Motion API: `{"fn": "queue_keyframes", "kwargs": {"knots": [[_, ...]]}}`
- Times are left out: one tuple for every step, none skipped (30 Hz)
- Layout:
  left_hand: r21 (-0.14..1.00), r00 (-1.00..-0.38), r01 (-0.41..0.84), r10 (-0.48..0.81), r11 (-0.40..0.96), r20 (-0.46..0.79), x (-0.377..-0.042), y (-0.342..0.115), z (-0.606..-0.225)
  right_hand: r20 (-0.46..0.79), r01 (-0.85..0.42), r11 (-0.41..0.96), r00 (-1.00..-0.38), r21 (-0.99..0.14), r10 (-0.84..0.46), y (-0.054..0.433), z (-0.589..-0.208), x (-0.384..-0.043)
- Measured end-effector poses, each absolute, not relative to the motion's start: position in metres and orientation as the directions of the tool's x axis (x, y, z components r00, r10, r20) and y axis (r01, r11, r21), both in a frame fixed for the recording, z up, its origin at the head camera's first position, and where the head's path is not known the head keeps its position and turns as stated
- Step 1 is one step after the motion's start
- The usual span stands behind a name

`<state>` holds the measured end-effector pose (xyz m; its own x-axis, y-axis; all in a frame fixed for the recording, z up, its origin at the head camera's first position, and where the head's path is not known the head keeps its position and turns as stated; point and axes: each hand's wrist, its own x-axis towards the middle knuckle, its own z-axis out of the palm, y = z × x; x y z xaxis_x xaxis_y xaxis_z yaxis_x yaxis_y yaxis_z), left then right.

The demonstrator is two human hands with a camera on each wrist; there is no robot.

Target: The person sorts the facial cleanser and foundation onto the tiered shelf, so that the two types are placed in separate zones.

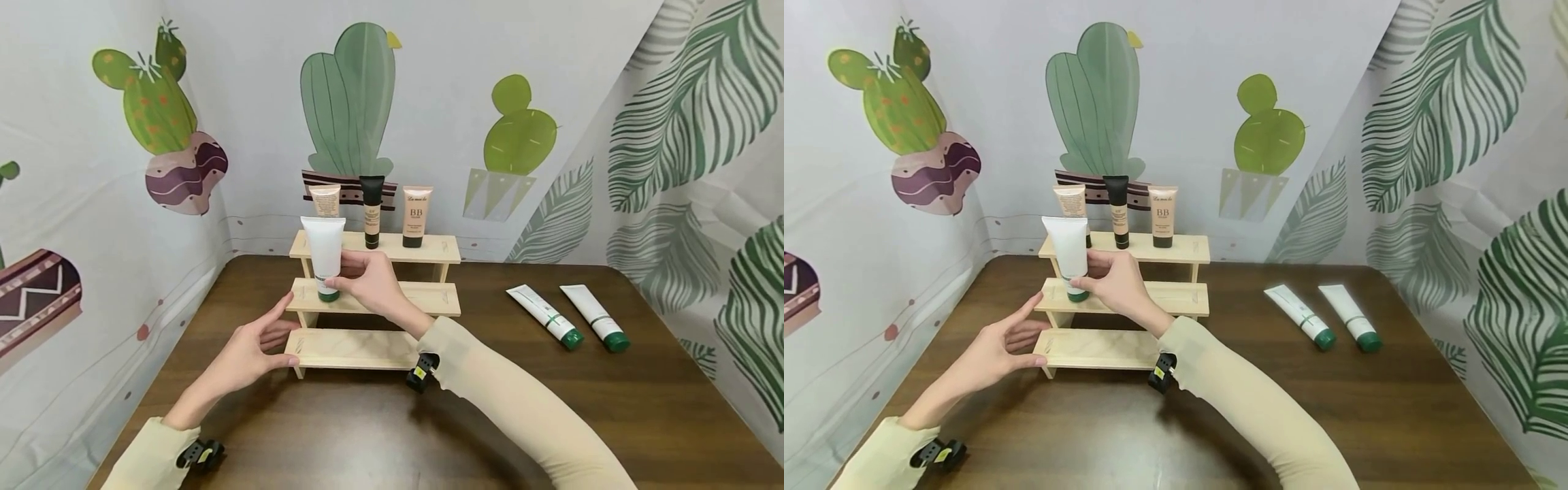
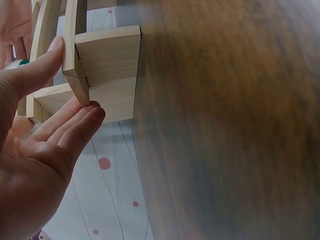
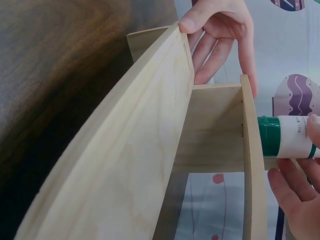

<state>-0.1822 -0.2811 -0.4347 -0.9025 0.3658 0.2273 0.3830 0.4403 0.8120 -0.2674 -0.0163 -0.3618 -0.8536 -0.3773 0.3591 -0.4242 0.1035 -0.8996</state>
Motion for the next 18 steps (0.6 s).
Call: {"fn": "queue_keyframes", "kwargs": {"knots": [[0.814,-0.902,0.382,0.366,0.437,0.227,-0.1822,-0.281,-0.4345,0.359,-0.424,0.103,-0.853,-0.9,-0.379,-0.0167,-0.3619,-0.2676],[0.815,-0.902,0.381,0.367,0.436,0.226,-0.182,-0.2808,-0.4344,0.359,-0.425,0.105,-0.852,-0.899,-0.38,-0.0169,-0.362,-0.2678],[0.816,-0.903,0.38,0.366,0.435,0.225,-0.1816,-0.2807,-0.4345,0.359,-0.425,0.104,-0.852,-0.899,-0.381,-0.0171,-0.3621,-0.2677],[0.818,-0.906,0.374,0.362,0.437,0.22,-0.1815,-0.2804,-0.4343,0.357,-0.424,0.104,-0.852,-0.9,-0.383,-0.0169,-0.362,-0.2677],[0.817,-0.906,0.374,0.362,0.438,0.221,-0.1814,-0.2803,-0.4344,0.355,-0.422,0.104,-0.852,-0.901,-0.385,-0.0166,-0.3617,-0.2675],[0.816,-0.906,0.374,0.362,0.44,0.22,-0.1811,-0.2804,-0.4345,0.354,-0.421,0.101,-0.851,-0.901,-0.388,-0.0165,-0.3618,-0.2675],[0.817,-0.907,0.372,0.36,0.441,0.219,-0.1809,-0.2803,-0.4346,0.354,-0.421,0.1,-0.85,-0.901,-0.39,-0.0163,-0.3618,-0.2674],[0.815,-0.907,0.374,0.359,0.443,0.221,-0.1807,-0.2804,-0.4349,0.353,-0.422,0.101,-0.849,-0.901,-0.392,-0.0163,-0.3621,-0.2675],[0.814,-0.907,0.374,0.358,0.443,0.222,-0.1805,-0.2807,-0.4353,0.352,-0.42,0.099,-0.849,-0.902,-0.393,-0.0162,-0.3622,-0.2674],[0.815,-0.908,0.374,0.356,0.443,0.223,-0.1805,-0.2807,-0.4355,0.352,-0.42,0.1,-0.849,-0.902,-0.394,-0.0161,-0.3624,-0.2674],[0.812,-0.905,0.38,0.359,0.443,0.227,-0.1804,-0.2806,-0.4357,0.353,-0.421,0.102,-0.85,-0.901,-0.392,-0.0158,-0.3626,-0.2674],[0.812,-0.905,0.379,0.36,0.444,0.226,-0.1805,-0.2804,-0.4357,0.353,-0.421,0.105,-0.851,-0.901,-0.389,-0.0155,-0.363,-0.2675],[0.812,-0.905,0.379,0.36,0.445,0.226,-0.1807,-0.2802,-0.4357,0.352,-0.421,0.107,-0.853,-0.901,-0.386,-0.0152,-0.3632,-0.2674],[0.811,-0.905,0.381,0.36,0.444,0.228,-0.1806,-0.28,-0.4356,0.352,-0.419,0.107,-0.854,-0.901,-0.384,-0.015,-0.3635,-0.2674],[0.811,-0.905,0.381,0.359,0.445,0.229,-0.1806,-0.2799,-0.4353,0.351,-0.418,0.106,-0.854,-0.902,-0.383,-0.0148,-0.3636,-0.2673],[0.811,-0.905,0.383,0.358,0.443,0.231,-0.1805,-0.2797,-0.4348,0.351,-0.418,0.105,-0.854,-0.902,-0.383,-0.0148,-0.3636,-0.2673],[0.809,-0.903,0.386,0.36,0.442,0.234,-0.1805,-0.2798,-0.4343,0.352,-0.419,0.104,-0.854,-0.902,-0.384,-0.015,-0.3638,-0.2677],[0.811,-0.903,0.386,0.358,0.44,0.237,-0.1805,-0.2798,-0.4336,0.353,-0.419,0.101,-0.853,-0.902,-0.384,-0.0152,-0.3637,-0.2678]]}}
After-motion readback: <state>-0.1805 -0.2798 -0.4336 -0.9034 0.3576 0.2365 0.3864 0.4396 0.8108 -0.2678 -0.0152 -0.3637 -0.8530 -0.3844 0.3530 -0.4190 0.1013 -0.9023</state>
